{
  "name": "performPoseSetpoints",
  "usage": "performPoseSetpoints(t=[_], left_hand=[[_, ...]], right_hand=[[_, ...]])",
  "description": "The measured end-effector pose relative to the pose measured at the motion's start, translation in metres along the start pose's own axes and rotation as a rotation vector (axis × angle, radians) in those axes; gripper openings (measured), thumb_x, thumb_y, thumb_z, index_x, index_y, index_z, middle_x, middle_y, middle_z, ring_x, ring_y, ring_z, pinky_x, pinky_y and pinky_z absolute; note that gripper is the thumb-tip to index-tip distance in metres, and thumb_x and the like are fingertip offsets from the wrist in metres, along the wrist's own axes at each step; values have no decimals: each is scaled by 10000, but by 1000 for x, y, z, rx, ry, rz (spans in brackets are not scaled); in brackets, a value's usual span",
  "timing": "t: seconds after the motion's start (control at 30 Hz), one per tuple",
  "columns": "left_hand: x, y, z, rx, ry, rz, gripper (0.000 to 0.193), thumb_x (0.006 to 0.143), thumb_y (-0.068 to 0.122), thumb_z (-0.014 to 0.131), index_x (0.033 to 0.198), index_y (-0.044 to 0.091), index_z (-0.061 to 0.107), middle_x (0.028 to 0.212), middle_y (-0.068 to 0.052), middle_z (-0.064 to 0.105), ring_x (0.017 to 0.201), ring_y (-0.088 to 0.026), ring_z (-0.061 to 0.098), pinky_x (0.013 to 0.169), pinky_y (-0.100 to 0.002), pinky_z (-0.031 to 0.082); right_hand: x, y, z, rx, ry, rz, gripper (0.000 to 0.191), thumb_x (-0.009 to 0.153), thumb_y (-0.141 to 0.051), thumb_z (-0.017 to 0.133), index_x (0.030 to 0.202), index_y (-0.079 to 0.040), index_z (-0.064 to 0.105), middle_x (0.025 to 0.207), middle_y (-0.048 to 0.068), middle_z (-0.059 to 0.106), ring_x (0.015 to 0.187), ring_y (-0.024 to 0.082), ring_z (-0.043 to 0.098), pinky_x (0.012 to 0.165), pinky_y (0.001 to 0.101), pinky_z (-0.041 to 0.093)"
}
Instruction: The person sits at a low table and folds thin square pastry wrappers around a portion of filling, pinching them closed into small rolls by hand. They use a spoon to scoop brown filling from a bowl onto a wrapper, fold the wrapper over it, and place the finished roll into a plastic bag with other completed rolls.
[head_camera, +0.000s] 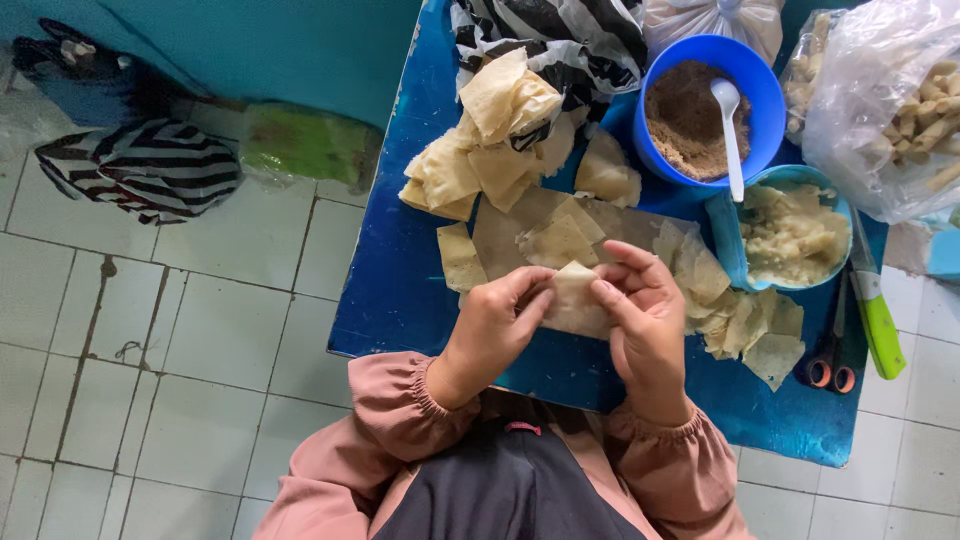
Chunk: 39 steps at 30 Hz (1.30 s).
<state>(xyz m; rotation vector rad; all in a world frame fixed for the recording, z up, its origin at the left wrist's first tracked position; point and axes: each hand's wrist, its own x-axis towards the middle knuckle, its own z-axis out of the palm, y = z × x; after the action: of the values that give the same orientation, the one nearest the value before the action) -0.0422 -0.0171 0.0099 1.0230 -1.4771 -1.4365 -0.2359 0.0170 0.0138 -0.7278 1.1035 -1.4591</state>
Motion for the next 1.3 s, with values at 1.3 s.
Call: performPoseSetpoints(t=[1.3], left_hand=[[-5, 19, -34, -189, -209, -169, 274, 924, 100, 738, 1175, 29, 656, 926, -42, 668, 770, -46, 586, 660, -243, 498]], right_hand=[[-28, 9, 25, -307, -60, 120, 174, 987, -71, 682, 1115, 44, 710, 966, 48, 751, 860, 95, 690, 769, 234, 543]])
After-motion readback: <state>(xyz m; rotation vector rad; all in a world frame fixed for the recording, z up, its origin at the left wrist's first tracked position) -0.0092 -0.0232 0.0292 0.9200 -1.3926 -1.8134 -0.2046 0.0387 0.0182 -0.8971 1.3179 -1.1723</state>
